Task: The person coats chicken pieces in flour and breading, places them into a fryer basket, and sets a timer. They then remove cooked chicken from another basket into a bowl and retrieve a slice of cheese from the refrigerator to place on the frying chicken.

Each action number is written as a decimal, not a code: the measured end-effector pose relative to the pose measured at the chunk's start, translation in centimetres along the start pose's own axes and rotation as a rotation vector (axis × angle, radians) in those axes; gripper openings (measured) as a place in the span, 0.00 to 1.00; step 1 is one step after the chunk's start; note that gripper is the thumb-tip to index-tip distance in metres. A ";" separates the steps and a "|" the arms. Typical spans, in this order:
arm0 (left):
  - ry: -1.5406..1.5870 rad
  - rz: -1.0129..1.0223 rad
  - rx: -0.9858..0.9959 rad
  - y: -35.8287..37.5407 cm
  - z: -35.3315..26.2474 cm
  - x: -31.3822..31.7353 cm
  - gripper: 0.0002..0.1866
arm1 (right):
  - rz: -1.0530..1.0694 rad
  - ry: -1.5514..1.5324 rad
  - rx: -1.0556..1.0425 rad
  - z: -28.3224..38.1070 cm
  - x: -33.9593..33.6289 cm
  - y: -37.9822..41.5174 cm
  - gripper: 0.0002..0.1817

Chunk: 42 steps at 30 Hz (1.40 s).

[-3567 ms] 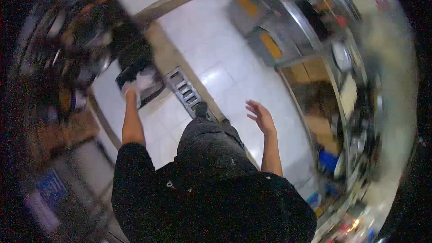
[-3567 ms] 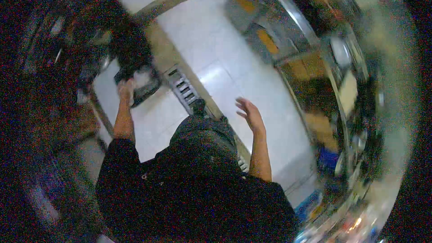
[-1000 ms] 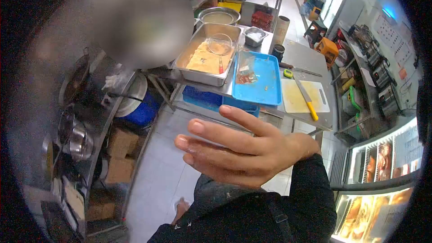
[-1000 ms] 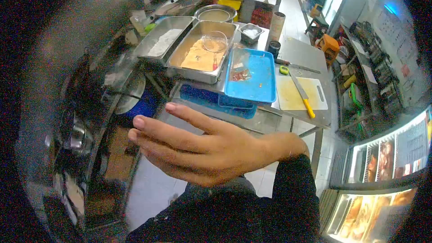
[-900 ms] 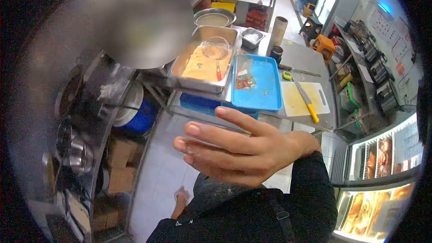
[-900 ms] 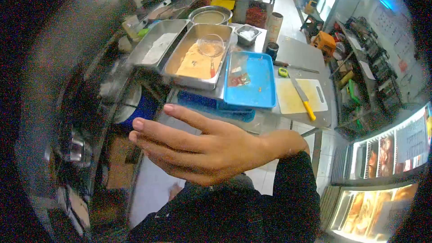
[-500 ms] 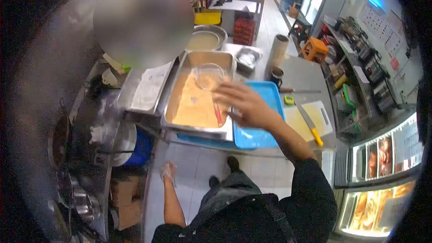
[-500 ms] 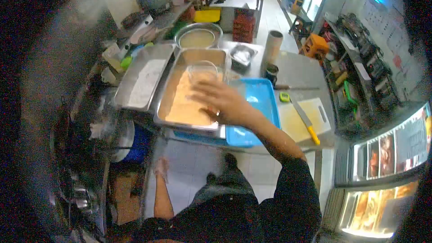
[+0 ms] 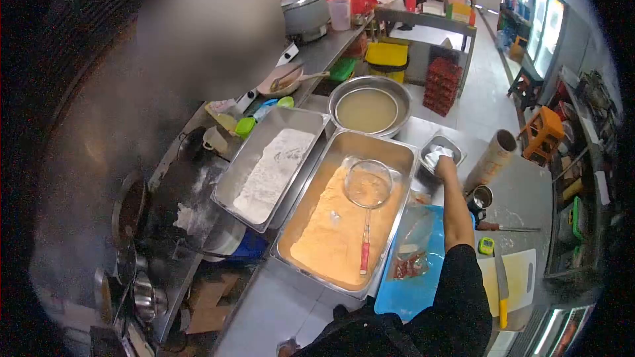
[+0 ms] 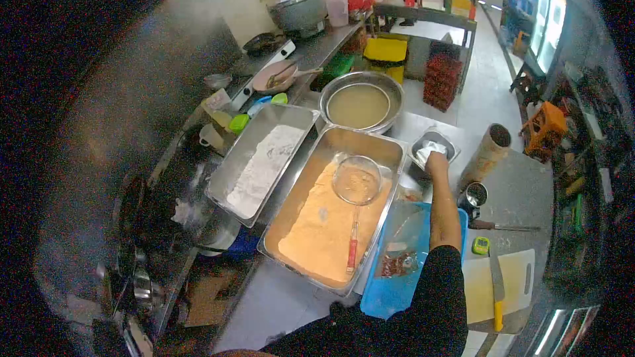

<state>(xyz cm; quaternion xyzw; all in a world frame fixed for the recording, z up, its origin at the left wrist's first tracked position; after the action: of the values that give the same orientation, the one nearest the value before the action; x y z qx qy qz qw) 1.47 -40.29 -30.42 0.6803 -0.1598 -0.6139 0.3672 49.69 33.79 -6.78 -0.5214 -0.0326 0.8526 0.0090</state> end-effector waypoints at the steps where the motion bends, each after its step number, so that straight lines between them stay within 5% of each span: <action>1: -0.331 0.046 0.126 0.4 -0.3 0.7 0.23 | 0.010 0.051 -0.001 -0.6 0.7 -0.2 0.08; 3: -0.992 0.118 0.393 0.4 -0.9 1.1 0.24 | -0.027 0.067 0.009 -1.3 1.4 -0.6 0.08; 4: -0.992 0.115 0.392 0.2 -0.7 0.6 0.24 | -0.077 0.084 0.020 -1.4 1.3 -1.0 0.09; 7: 1.759 0.074 -0.326 -0.6 0.0 -6.7 0.19 | -0.090 0.069 -0.046 -0.7 -0.2 -0.5 0.08; 14: 1.747 0.072 -0.501 -2.8 -1.3 -8.5 0.16 | -0.043 0.050 -0.165 0.9 0.2 0.5 0.12; 19: 1.765 0.020 -0.657 -4.7 -0.9 -9.8 0.15 | -0.172 0.089 -0.072 0.9 0.5 -0.7 0.06; 23: 1.868 0.097 -0.621 0.8 -2.1 -10.0 0.14 | -0.176 0.029 -0.097 2.2 -2.0 0.5 0.08; 26: 1.650 -0.006 -0.661 3.5 -4.7 -12.1 0.18 | -0.211 0.038 -0.117 2.0 -1.4 0.9 0.08; 30: 2.093 0.126 -0.422 -2.0 0.4 -2.7 0.19 | -0.093 0.140 0.006 1.1 -0.5 0.3 0.09; 32: 2.207 0.153 -0.353 -2.0 0.3 -2.8 0.19 | -0.136 0.147 0.001 2.6 -2.0 1.0 0.08; 33: 1.819 0.055 -0.443 -1.4 0.1 -3.6 0.20 | -0.136 0.146 0.001 2.8 -2.3 1.2 0.08; 34: 1.424 -0.033 -0.508 2.2 -4.1 -11.3 0.22 | -0.191 0.098 -0.031 2.8 -2.7 1.3 0.08; 38: 1.468 0.112 -0.601 0.9 -3.6 -13.9 0.19 | -0.296 -0.048 -0.100 3.3 -4.2 1.8 0.12; 41: 1.706 0.054 -0.562 -0.4 -1.1 -10.6 0.17 | -0.461 -0.079 -0.134 2.9 -3.4 1.5 0.12; 42: 2.218 0.424 -0.068 -1.0 0.1 -8.9 0.17 | -0.467 -0.081 -0.136 3.1 -3.8 1.7 0.12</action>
<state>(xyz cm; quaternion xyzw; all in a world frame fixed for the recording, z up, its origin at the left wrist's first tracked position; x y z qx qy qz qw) -0.61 -33.64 -24.74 0.7984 0.1589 0.3998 0.4213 48.73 31.74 -2.16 -0.4645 -0.2098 0.8435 0.1692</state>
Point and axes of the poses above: each hand's wrist, its own y-axis away from the middle knuckle, its own x-axis out of the palm, z = x × y, the point moved 1 cm from there along -y, towards the middle knuckle, and after that the axes turned 11 degrees about -y, right-handed, at the moved point
